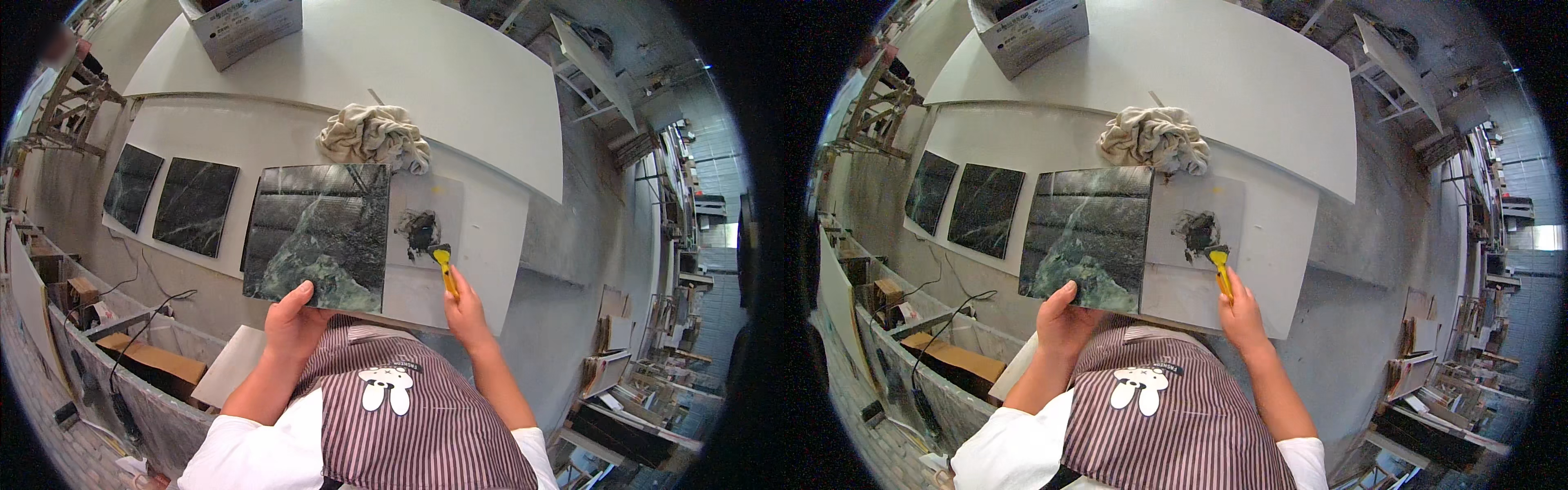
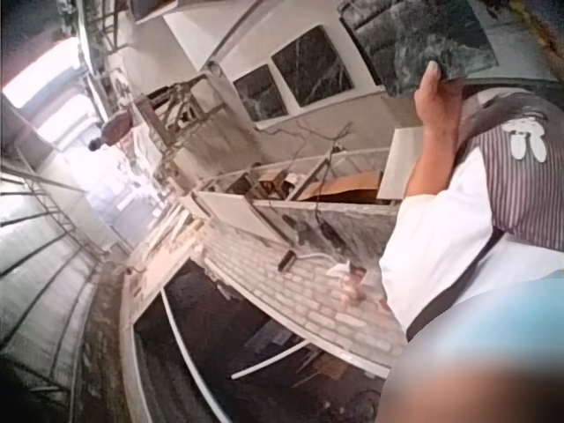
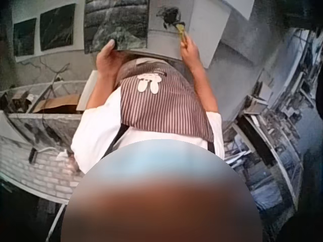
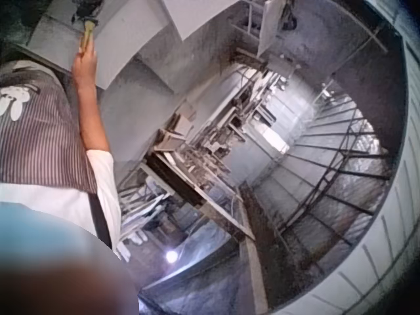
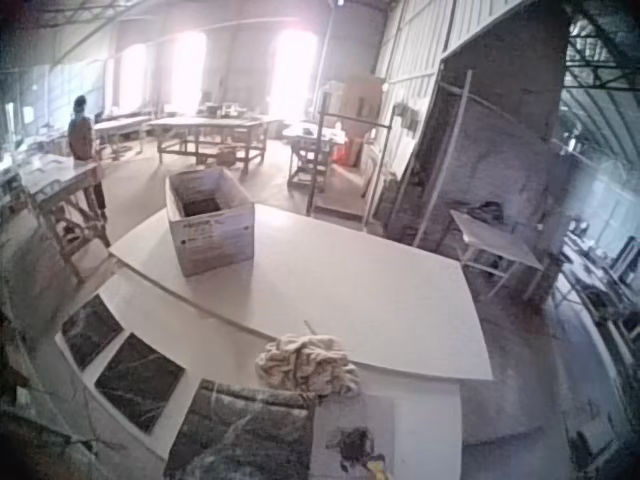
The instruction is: The person scoops dark adhesive from a bucket onto a small white board, then uses a yellow notched trowel to spread the adhesive onto several square tiles. The tiles are handled one at a time, coated, and placed on a white table.
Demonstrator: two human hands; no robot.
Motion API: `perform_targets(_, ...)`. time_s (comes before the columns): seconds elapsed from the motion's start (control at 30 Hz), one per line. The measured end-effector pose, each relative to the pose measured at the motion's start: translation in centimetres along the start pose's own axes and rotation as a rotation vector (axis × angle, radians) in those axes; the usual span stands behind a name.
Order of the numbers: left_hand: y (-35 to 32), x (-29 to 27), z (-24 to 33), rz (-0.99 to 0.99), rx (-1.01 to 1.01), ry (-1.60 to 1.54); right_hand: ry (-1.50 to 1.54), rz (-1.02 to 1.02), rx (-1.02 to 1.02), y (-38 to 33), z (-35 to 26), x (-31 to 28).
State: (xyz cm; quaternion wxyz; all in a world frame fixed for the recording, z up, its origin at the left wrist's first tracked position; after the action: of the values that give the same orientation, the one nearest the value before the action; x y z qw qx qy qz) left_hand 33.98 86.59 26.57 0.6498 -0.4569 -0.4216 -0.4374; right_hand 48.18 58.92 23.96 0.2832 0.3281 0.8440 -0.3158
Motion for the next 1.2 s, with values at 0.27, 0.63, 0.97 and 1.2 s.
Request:
perform_targets(0.27,-1.1,-1.0,0.3,0.042,0.024,0.024,-0.355,-0.157,0.237,0.2,-3.2,-2.0)
perform_targets(0.63,-2.0,0.3,-0.7,0.030,-0.008,0.141,0.133,0.038,-0.118,3.4,-13.8,-6.6)
perform_targets(0.97,-2.3,0.4,-1.1,0.028,0.049,0.191,0.111,0.096,-0.215,5.0,-15.4,-5.1)
perform_targets(1.2,-2.4,0.0,-1.1,0.003,0.020,0.252,0.079,0.034,-0.197,4.2,-16.5,-4.8)
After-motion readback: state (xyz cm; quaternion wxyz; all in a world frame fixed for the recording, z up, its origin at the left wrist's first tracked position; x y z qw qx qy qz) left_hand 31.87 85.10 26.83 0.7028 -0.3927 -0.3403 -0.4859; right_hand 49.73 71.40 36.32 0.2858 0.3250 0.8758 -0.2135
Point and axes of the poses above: each hand's wrist, its own y-axis towards the middle knuckle, its own x-axis out of the palm, z = x × y, the point moved 3 cm from there along y, towards the middle knuckle, and after that the axes turned 15 degrees about -z, right-handed, at the moved point
